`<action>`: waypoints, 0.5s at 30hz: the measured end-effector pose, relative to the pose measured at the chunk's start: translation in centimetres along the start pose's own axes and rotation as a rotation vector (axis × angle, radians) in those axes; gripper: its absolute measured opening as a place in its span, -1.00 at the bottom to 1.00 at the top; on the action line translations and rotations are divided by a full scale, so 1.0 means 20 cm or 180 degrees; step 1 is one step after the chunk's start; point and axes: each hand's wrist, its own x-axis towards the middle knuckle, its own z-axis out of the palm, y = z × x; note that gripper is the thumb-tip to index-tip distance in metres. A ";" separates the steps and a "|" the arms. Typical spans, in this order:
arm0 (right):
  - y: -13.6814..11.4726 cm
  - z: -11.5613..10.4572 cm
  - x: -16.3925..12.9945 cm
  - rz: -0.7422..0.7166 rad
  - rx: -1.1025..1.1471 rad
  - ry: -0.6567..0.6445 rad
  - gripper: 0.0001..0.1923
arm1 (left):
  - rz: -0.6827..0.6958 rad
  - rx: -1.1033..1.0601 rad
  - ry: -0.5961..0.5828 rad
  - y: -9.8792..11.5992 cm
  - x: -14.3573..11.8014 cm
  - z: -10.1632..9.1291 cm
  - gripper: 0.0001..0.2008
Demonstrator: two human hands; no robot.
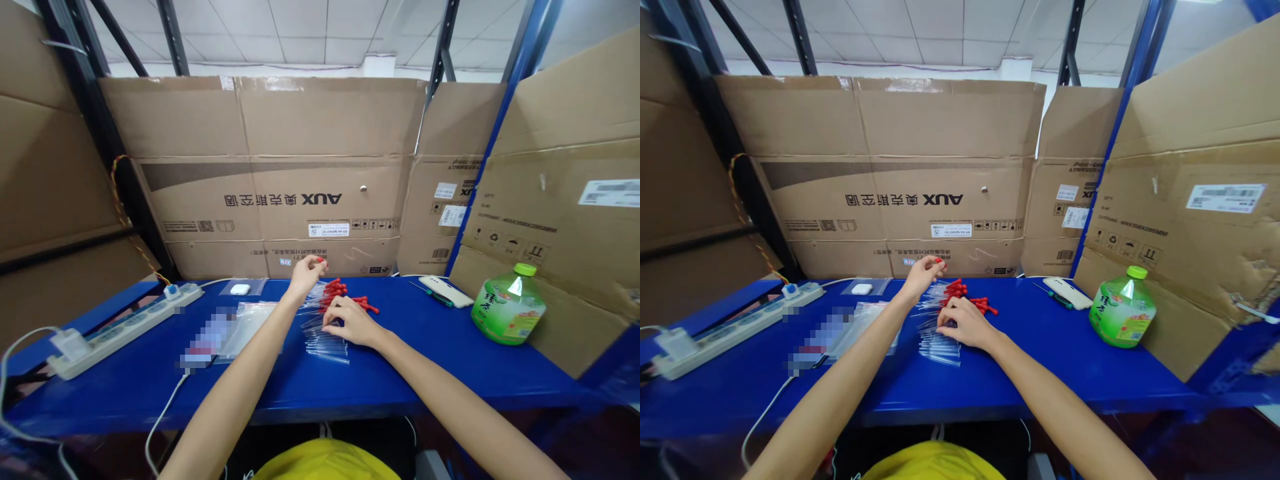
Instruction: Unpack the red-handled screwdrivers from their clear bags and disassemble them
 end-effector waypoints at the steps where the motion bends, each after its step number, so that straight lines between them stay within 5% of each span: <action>1: 0.00 0.01 0.00 0.0010 -0.0106 -0.0030 -0.87 | 0.0005 0.0073 0.0030 -0.01 -0.01 0.02 -0.74; 7: 0.00 -0.01 0.00 -0.0025 -0.0487 -0.0060 -0.73 | 0.0162 0.1161 -0.0142 -0.14 -0.11 0.03 -0.93; 12: 0.07 -0.05 0.00 0.0552 -0.0768 0.0784 -0.81 | 0.0195 0.1360 -0.0792 -0.15 -0.16 0.02 -0.88; 15: 0.13 -0.08 -0.01 0.0607 -0.0742 0.0903 -0.77 | 0.0313 0.1374 -0.1134 -0.13 -0.18 0.04 -0.73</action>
